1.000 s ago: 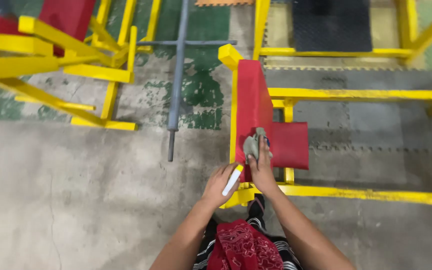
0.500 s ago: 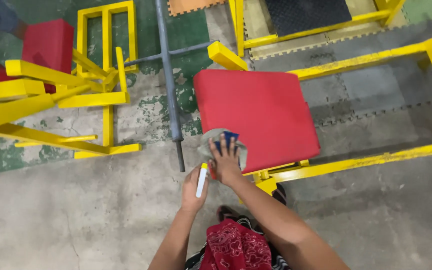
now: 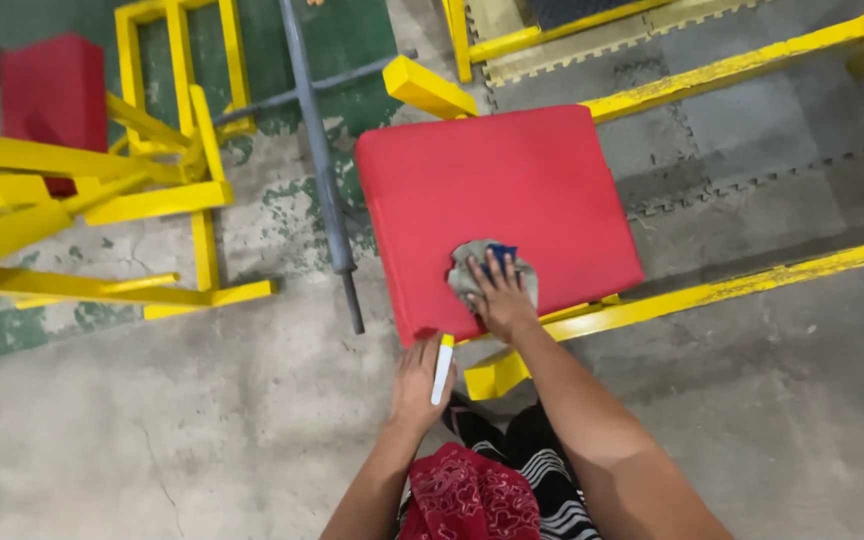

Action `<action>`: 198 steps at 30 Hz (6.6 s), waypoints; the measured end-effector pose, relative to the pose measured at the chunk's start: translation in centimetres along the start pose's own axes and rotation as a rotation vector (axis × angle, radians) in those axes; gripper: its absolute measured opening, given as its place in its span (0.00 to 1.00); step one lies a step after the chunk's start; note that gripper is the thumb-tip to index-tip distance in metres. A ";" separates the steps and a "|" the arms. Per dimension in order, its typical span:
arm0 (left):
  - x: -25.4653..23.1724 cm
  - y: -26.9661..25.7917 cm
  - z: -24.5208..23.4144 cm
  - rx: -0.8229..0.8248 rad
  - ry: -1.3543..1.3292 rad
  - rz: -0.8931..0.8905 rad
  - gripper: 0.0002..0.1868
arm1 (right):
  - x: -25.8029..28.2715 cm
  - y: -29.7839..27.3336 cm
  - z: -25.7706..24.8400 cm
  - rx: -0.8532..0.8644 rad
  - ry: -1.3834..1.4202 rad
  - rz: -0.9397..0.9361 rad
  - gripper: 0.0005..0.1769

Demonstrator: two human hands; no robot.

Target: The person is wiping down and disinfecting various yellow gym machines using a spray bottle and a blue cloth.

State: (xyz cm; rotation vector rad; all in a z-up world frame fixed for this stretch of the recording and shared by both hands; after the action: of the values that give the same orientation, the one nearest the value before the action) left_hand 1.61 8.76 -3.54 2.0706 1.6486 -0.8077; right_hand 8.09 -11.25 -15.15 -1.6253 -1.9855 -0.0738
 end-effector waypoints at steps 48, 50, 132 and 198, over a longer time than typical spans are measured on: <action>-1.6 10.5 5.1 0.161 -0.152 -0.521 0.10 | -16.4 -0.3 -3.5 0.163 -0.168 -0.387 0.40; -0.9 10.5 5.1 0.179 -0.204 -0.509 0.11 | -20.0 0.2 -0.2 -0.016 0.001 -0.289 0.40; 5.6 11.8 5.9 0.554 0.247 -0.370 0.23 | -15.2 18.4 -13.1 -0.530 -0.252 0.200 0.37; 0.4 -1.8 6.6 0.311 -0.038 -0.147 0.26 | 1.7 -8.1 1.0 0.152 0.654 0.189 0.26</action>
State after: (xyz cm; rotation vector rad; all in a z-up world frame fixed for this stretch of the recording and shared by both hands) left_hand -1.42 5.51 -8.75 2.1343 1.7632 -1.2126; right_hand 0.11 -11.49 -12.74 -1.4416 -1.3058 -0.3282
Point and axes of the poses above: each hand's wrist, its own y-axis towards the middle knuckle, its own z-axis out of the palm, x = y × z, the point moved 3 cm from there along y, towards the middle knuckle, and after that the axes turned 11 degrees about -z, right-handed, at the moved point
